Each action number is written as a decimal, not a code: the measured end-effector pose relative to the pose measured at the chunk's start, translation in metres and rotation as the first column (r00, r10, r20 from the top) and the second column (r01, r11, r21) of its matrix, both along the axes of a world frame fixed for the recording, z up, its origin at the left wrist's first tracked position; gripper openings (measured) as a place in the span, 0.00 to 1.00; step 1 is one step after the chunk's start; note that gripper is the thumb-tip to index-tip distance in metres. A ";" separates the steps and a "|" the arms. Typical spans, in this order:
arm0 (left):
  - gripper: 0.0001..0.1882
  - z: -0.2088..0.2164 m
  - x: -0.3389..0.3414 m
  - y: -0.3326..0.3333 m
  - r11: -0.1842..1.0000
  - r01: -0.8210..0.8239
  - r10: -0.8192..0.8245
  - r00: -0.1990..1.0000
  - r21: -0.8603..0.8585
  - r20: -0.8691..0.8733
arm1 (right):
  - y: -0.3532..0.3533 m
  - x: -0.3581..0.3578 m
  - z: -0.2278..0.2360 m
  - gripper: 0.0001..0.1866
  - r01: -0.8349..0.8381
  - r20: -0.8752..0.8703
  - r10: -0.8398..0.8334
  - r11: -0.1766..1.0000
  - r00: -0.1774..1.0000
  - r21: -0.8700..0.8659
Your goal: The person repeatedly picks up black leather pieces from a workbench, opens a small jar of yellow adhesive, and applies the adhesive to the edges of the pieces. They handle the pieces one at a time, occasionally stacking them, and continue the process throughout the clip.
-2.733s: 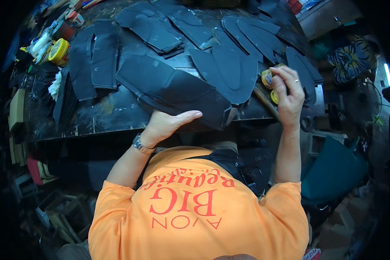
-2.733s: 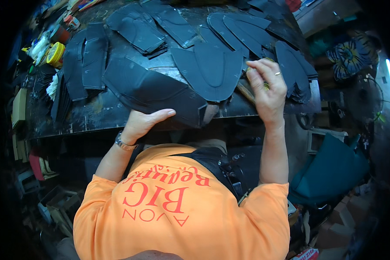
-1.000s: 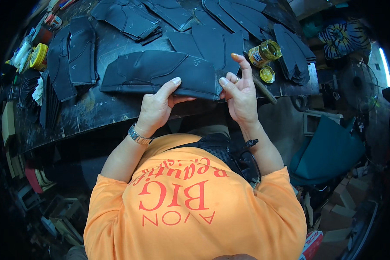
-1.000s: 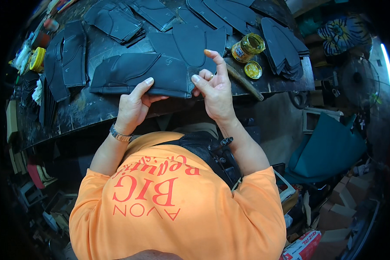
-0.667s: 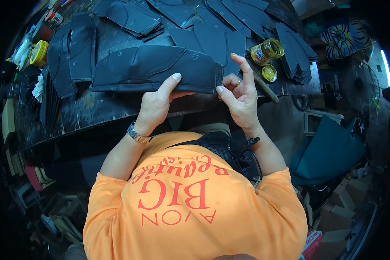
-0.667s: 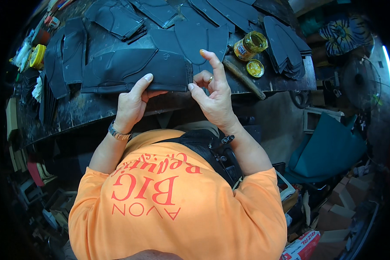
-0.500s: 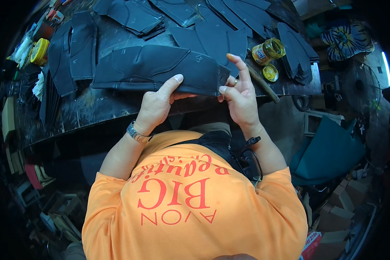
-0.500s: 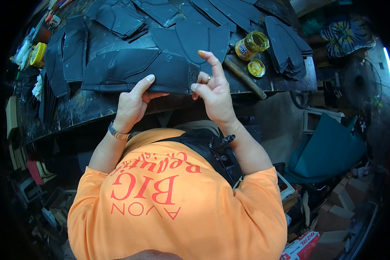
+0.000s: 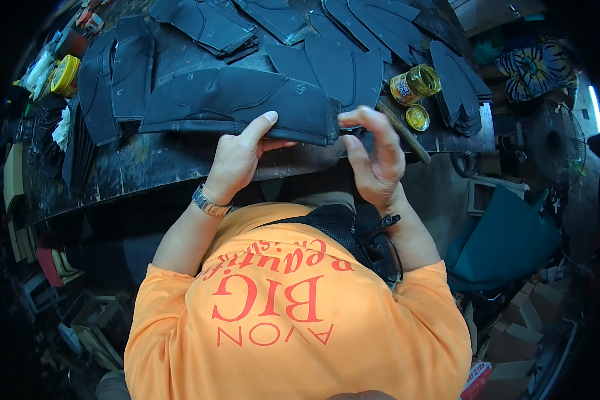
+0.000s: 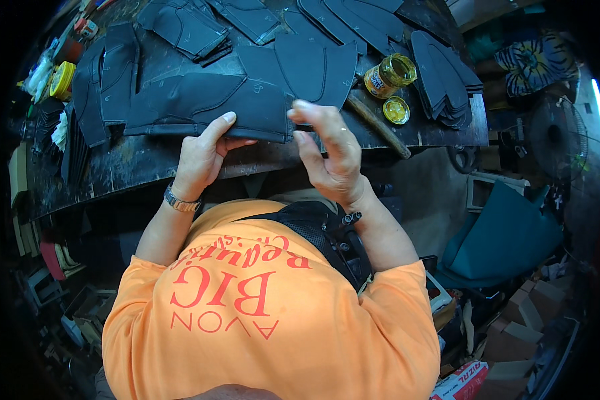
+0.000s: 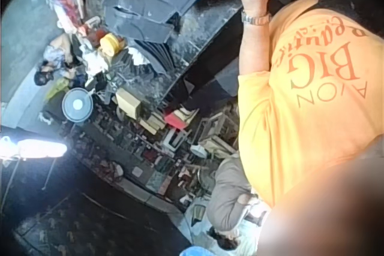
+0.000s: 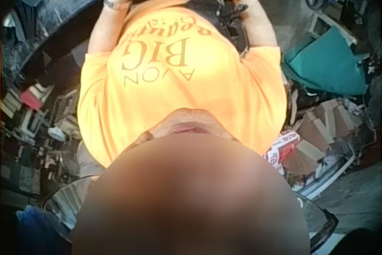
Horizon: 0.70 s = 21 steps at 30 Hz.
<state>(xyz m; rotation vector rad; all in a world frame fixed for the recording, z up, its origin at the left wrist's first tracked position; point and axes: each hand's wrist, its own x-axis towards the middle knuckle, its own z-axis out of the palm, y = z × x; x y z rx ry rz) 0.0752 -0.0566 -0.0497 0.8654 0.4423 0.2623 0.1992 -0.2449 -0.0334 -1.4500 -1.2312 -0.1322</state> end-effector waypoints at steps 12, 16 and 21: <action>0.15 -0.007 -0.001 0.002 0.995 0.017 -0.012 0.999 -0.101 0.048 | 0.019 -0.003 0.002 0.20 0.156 -0.120 -0.184 0.965 0.976 -0.212; 0.15 -0.007 -0.001 0.001 0.994 0.019 -0.013 0.998 -0.107 0.054 | 0.021 -0.004 0.001 0.19 0.129 -0.230 -0.173 0.972 0.958 -0.195; 0.15 -0.007 -0.001 0.000 0.993 0.024 -0.016 0.997 -0.116 0.072 | 0.020 -0.005 0.000 0.20 0.117 -0.277 -0.172 0.972 0.945 -0.205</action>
